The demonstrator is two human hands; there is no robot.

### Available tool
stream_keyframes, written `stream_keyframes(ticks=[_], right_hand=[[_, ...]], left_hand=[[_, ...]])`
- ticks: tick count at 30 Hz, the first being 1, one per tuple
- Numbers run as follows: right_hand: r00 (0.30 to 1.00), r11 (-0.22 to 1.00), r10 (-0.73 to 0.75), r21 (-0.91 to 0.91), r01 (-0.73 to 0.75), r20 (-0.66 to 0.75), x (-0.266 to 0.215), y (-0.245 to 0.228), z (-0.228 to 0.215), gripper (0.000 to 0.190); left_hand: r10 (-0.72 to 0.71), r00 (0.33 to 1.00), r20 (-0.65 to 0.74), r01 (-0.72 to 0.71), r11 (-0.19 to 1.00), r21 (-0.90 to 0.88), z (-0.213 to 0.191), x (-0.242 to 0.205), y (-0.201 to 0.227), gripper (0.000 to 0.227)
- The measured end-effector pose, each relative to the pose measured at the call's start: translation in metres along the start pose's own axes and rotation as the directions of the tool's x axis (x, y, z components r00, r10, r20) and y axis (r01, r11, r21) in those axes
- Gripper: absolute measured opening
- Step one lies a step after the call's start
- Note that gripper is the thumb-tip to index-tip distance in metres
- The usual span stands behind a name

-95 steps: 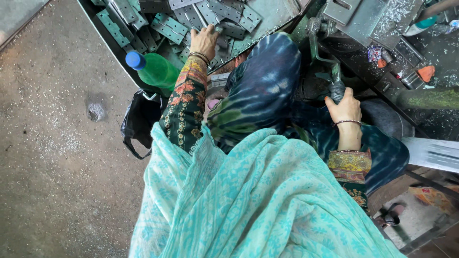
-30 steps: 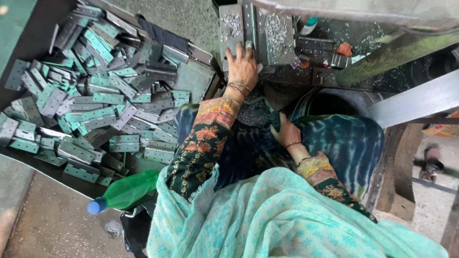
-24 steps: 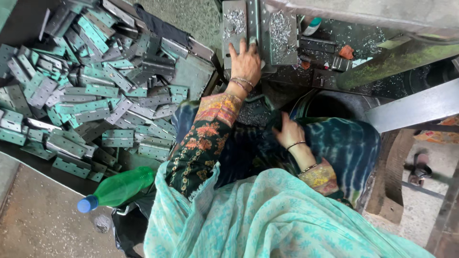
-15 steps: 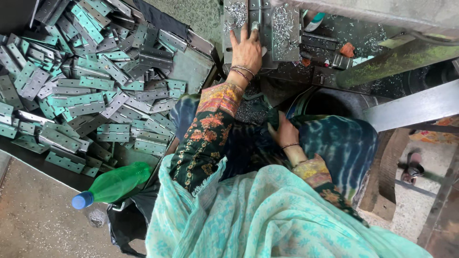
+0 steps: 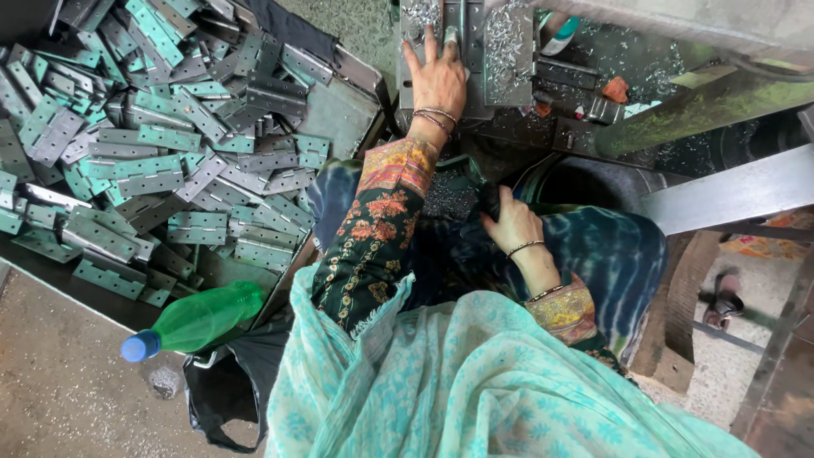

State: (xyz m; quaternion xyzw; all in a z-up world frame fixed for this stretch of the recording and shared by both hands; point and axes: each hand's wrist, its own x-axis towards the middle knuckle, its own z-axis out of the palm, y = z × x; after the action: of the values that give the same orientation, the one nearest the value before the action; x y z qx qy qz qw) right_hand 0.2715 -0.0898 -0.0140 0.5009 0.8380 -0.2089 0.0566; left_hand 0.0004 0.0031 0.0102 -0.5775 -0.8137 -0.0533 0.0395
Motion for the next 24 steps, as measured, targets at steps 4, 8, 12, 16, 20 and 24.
stream_keyframes(ticks=[4, 8, 12, 16, 20, 24], right_hand=[[0.996, 0.998, 0.025, 0.064, -0.02, -0.08, 0.0, 0.002, 0.034, 0.071], [0.988, 0.995, 0.002, 0.1, 0.013, -0.152, 0.008, 0.013, 0.064, 0.068], [0.982, 0.987, -0.032, 0.15, 0.06, -0.184, 0.004, 0.015, 0.063, 0.067], [0.999, 0.99, 0.024, 0.139, -0.017, -0.045, -0.002, 0.002, 0.026, 0.07], [1.0, 0.999, 0.021, 0.04, -0.022, 0.014, -0.003, -0.003, -0.003, 0.073], [0.998, 0.996, 0.061, 0.061, -0.06, -0.006, -0.001, -0.009, 0.005, 0.073]], left_hand=[[0.001, 0.999, 0.048, -0.002, 1.0, 0.02, -0.002, 0.005, 0.0, 0.034], [0.034, 0.998, -0.044, -0.035, 0.999, -0.019, 0.003, -0.002, -0.001, 0.036], [0.044, 0.998, 0.05, -0.045, 0.999, 0.026, 0.008, -0.015, -0.001, 0.039], [0.008, 1.0, 0.001, -0.008, 0.999, -0.04, 0.008, -0.017, -0.004, 0.044], [-0.006, 1.0, -0.027, 0.006, 1.0, -0.016, 0.014, -0.01, -0.003, 0.041], [-0.012, 0.999, -0.029, 0.012, 1.0, 0.011, 0.015, 0.004, -0.004, 0.042]])
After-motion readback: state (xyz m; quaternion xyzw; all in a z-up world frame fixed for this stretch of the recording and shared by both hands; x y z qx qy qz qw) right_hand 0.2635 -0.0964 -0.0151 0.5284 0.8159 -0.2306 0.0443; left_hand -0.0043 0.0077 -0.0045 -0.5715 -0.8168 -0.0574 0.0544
